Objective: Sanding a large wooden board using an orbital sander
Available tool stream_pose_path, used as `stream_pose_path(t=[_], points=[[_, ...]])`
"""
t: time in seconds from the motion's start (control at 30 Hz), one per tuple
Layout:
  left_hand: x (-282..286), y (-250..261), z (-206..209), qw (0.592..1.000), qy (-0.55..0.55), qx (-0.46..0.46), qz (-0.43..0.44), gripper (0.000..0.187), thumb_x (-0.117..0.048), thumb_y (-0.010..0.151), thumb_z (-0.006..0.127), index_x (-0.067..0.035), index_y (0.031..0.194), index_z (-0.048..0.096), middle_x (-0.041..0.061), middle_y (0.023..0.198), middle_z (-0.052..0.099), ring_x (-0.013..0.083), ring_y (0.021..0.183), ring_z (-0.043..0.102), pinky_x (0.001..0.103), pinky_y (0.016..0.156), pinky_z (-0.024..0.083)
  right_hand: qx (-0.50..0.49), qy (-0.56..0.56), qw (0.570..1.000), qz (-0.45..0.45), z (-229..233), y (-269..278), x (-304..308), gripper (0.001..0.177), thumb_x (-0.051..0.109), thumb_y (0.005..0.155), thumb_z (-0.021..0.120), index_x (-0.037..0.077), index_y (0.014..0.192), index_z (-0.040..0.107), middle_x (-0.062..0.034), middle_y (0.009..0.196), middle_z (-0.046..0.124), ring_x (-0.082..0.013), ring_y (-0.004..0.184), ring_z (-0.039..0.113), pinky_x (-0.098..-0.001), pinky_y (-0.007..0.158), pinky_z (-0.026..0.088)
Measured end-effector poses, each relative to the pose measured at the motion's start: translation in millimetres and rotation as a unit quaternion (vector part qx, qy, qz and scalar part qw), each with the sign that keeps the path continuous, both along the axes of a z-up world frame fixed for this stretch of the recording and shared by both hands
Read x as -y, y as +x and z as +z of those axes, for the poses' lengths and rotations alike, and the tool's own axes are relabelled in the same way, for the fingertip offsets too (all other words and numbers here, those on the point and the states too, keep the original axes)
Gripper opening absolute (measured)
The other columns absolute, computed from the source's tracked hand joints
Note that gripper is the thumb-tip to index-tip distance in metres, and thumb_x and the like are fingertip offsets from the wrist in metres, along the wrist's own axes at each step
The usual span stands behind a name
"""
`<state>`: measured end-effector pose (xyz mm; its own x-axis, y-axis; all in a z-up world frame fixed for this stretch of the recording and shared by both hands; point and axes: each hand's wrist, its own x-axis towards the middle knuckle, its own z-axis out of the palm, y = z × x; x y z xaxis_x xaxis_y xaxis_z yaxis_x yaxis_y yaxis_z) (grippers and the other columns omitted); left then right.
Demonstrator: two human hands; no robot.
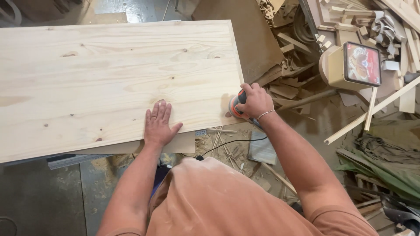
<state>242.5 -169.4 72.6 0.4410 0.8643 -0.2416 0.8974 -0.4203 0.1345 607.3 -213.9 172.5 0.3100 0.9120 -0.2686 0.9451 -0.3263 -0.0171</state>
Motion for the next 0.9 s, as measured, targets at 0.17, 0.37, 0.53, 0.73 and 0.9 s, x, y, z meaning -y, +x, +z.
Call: stream_pose_path(t=[0.17,0.37,0.53,0.73,0.9], points=[[-2,0,1,0.999,-0.008,0.021,0.043,0.093,-0.083,0.091,0.036,-0.026,0.165,0.031,0.002,0.173,0.023,0.0265,0.160,0.018,0.054,0.130,0.011,0.003,-0.003,1.000,0.014,-1,5,26,0.071,0.045,0.073,0.072,0.033,0.138,0.047,-0.0061,0.118,0.053,-0.0361,0.111,0.065,-0.0502,0.092,0.059],[-10,-45,-11,0.990,0.064,0.065,0.109,0.088,-0.075,0.091,0.050,-0.022,0.161,0.043,0.009,0.169,0.036,0.0322,0.157,0.028,0.057,0.126,0.019,-0.004,-0.018,1.000,0.012,11,1,55,0.070,0.047,0.075,0.073,0.033,0.139,0.046,-0.0056,0.120,0.054,-0.0345,0.112,0.064,-0.0489,0.093,0.059],[-31,-107,-28,0.969,0.099,0.082,0.211,0.095,-0.080,0.094,0.043,-0.015,0.163,0.045,0.016,0.170,0.035,0.0392,0.156,0.027,0.063,0.123,0.020,-0.014,-0.011,1.000,-0.020,1,12,55,0.072,0.050,0.074,0.072,0.035,0.139,0.046,-0.0038,0.121,0.054,-0.0323,0.113,0.064,-0.0491,0.094,0.058],[-38,-118,-17,0.969,0.067,0.067,0.228,0.096,-0.079,0.097,0.019,-0.013,0.167,0.019,0.018,0.173,0.014,0.0393,0.158,0.011,0.059,0.124,0.003,-0.033,0.031,0.999,-0.013,-2,21,31,0.079,0.045,0.066,0.076,0.024,0.138,0.054,-0.0128,0.121,0.055,-0.0382,0.107,0.059,-0.0559,0.081,0.053],[-37,-116,-8,0.968,0.072,0.068,0.232,0.092,-0.072,0.098,0.029,-0.009,0.166,0.027,0.020,0.172,0.021,0.0399,0.157,0.017,0.060,0.123,0.008,-0.029,0.060,0.998,-0.015,5,19,0,0.073,0.042,0.064,0.071,0.024,0.134,0.058,-0.0115,0.115,0.056,-0.0379,0.101,0.061,-0.0543,0.076,0.053]])
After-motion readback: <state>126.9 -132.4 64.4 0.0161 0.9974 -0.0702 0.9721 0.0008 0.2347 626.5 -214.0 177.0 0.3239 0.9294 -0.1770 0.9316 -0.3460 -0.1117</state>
